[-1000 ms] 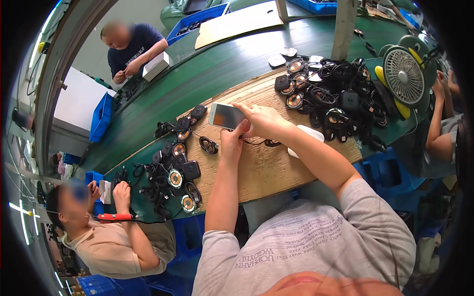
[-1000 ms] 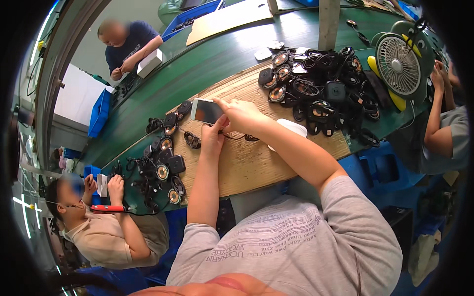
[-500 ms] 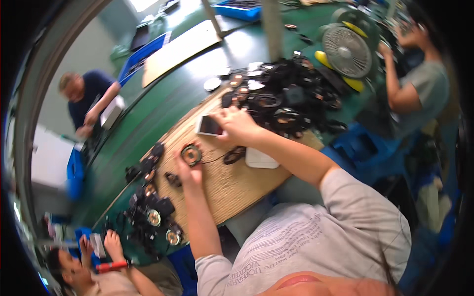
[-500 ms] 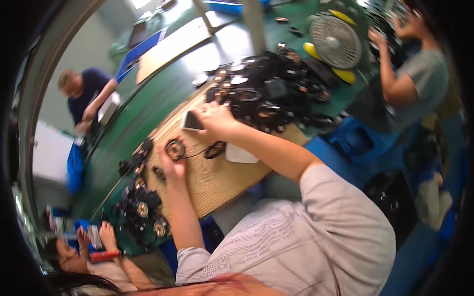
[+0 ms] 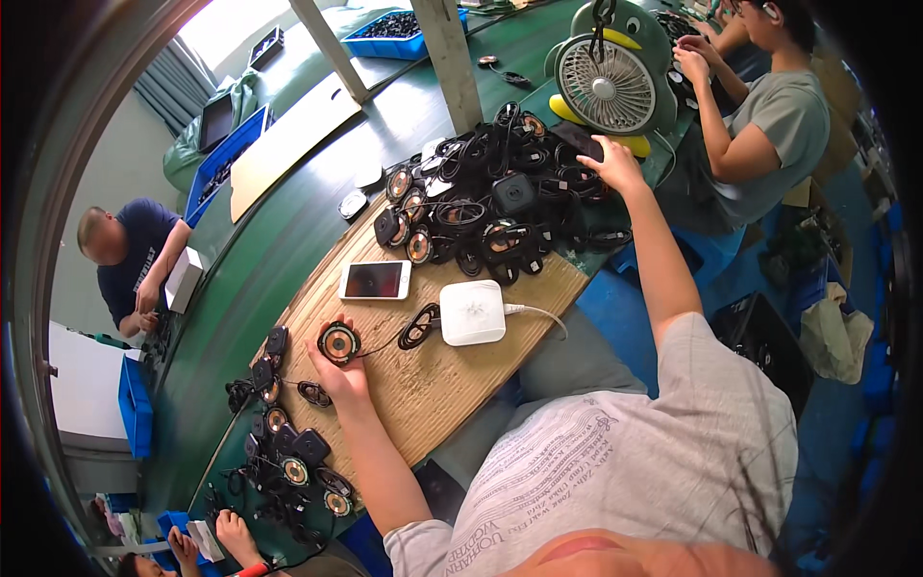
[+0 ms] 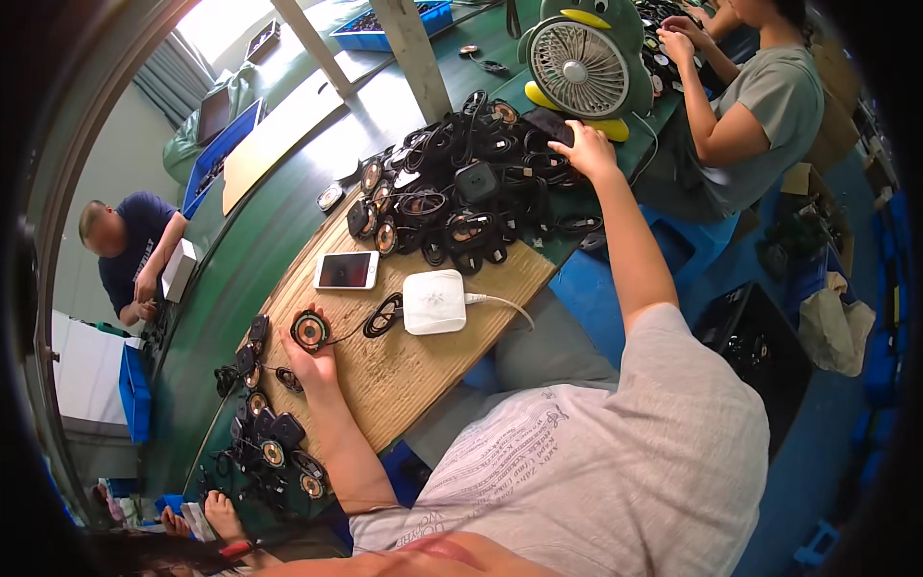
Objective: Assemble and inspect electronic device components on a factory assembly line.
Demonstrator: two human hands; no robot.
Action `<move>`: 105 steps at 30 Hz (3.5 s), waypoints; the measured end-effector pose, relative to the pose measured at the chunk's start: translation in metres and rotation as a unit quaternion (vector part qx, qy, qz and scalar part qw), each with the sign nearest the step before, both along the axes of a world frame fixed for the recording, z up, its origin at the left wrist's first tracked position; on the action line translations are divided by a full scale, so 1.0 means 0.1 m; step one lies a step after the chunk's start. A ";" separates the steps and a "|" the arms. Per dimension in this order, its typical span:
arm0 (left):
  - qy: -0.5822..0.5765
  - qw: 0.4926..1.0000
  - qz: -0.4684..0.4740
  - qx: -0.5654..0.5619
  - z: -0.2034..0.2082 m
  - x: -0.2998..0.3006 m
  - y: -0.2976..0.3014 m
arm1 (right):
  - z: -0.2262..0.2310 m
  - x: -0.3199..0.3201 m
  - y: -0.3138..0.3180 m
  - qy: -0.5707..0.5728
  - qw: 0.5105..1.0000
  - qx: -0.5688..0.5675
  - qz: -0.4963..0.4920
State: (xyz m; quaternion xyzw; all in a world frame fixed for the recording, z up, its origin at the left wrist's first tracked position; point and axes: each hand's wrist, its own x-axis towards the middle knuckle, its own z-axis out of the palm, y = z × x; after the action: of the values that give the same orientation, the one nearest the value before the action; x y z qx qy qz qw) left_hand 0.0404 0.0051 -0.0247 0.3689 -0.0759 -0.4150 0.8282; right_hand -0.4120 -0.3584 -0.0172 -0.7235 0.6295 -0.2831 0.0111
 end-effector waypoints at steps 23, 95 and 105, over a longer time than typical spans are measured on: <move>-0.018 0.996 0.014 -0.091 0.26 -0.24 -0.04 | 0.78 2.51 2.05 -0.236 0.794 0.102 0.550; -0.074 0.996 -0.035 -0.036 0.17 -0.23 0.05 | 0.52 3.06 2.38 -0.052 0.803 0.170 0.568; -0.140 0.989 0.023 -0.030 0.04 -0.01 0.09 | 1.17 2.22 1.91 -0.069 0.858 0.138 0.490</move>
State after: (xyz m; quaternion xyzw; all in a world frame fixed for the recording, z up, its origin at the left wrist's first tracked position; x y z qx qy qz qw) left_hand 0.0392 0.0141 -0.0203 0.4003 -0.1948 -0.3377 0.8293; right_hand -0.1897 -0.1669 0.0997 -0.9083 0.2241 -0.2002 0.2911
